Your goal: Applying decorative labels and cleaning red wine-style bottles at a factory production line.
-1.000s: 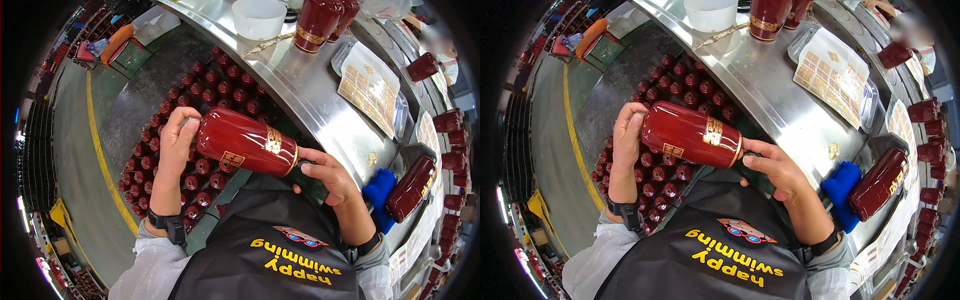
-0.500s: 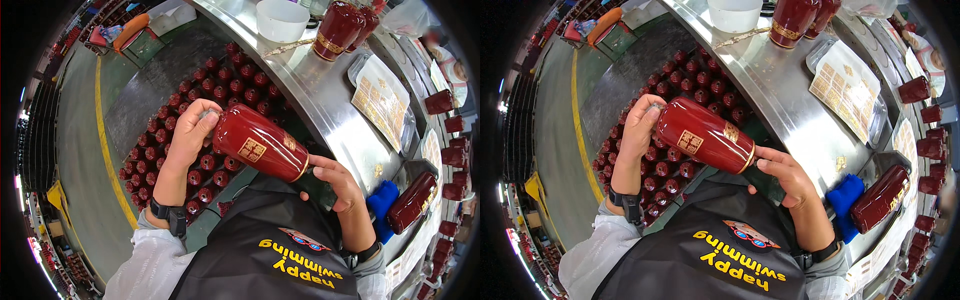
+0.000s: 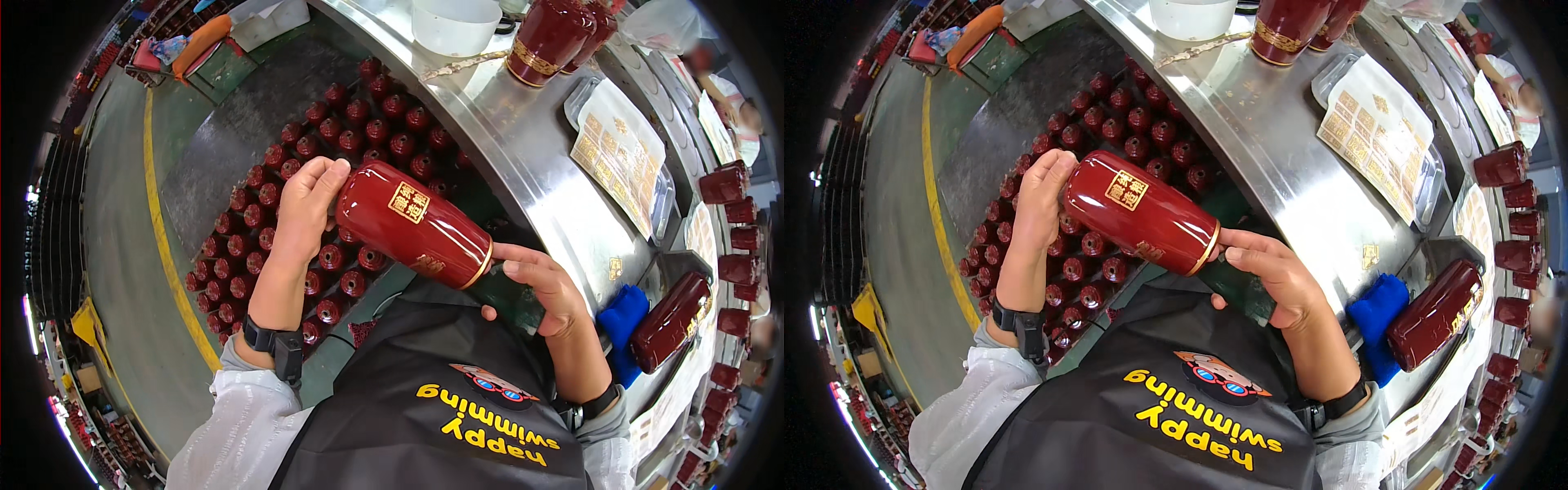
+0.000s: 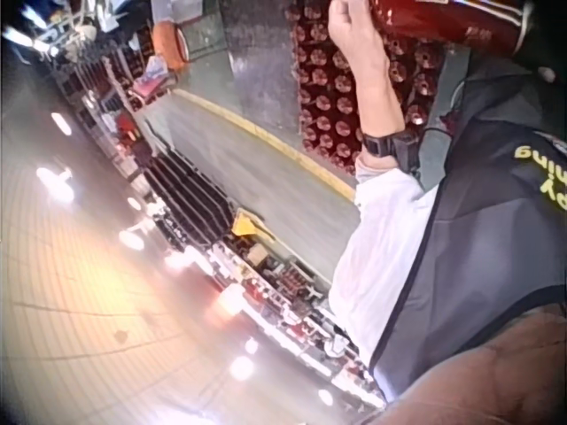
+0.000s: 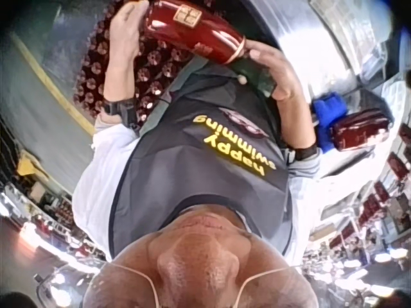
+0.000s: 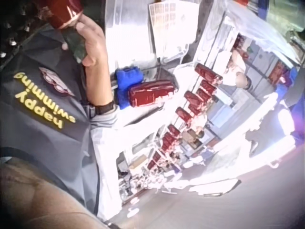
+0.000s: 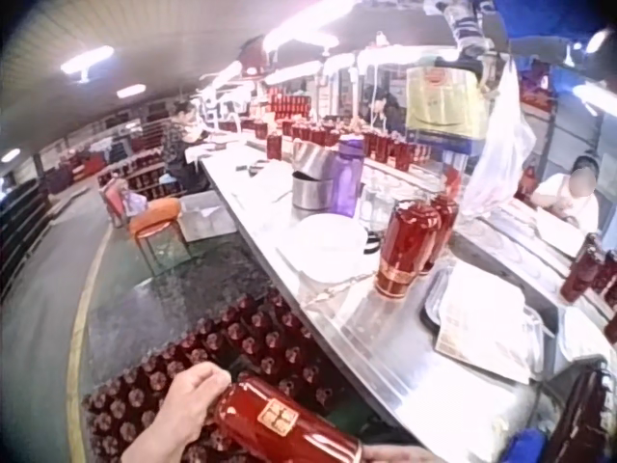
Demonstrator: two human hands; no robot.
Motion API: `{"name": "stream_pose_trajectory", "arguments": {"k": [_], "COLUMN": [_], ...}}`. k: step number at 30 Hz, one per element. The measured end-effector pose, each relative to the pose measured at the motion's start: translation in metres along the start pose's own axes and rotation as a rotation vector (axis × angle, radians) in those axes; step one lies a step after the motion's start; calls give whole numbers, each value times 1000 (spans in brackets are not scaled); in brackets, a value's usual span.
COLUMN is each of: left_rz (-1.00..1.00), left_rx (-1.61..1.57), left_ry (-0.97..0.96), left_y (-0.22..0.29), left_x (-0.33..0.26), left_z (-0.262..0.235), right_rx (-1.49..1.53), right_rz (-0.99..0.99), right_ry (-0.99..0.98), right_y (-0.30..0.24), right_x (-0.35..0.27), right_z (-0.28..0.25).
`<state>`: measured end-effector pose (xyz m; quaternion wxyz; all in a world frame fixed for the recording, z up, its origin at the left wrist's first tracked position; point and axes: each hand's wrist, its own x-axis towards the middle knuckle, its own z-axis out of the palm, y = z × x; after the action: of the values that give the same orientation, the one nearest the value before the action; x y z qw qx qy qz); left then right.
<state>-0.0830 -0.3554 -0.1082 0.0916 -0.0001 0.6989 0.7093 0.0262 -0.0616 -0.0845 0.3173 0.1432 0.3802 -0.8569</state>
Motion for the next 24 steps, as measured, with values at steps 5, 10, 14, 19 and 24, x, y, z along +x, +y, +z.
{"name": "stream_pose_trajectory", "arguments": {"k": [5,10,14,19,24], "left_rz": [-106,-108,-97,-25,74], "left_rx": [6,30,6,45,130], "left_ry": [11,16,17,-44,-122], "left_y": [4,3,-1,2,7], "left_x": [1,2,-1,-4,-8], "left_z": [1,0,-2,-5,-14], "right_rx": [7,-22,-45,-101,-179], "right_rz": [14,11,0,8,-25], "right_ry": [16,48,-2,76,157], "right_y": [0,0,-1,4,5], "right_x": [3,6,8,9,14], "right_z": [-1,0,2,0,3]}}
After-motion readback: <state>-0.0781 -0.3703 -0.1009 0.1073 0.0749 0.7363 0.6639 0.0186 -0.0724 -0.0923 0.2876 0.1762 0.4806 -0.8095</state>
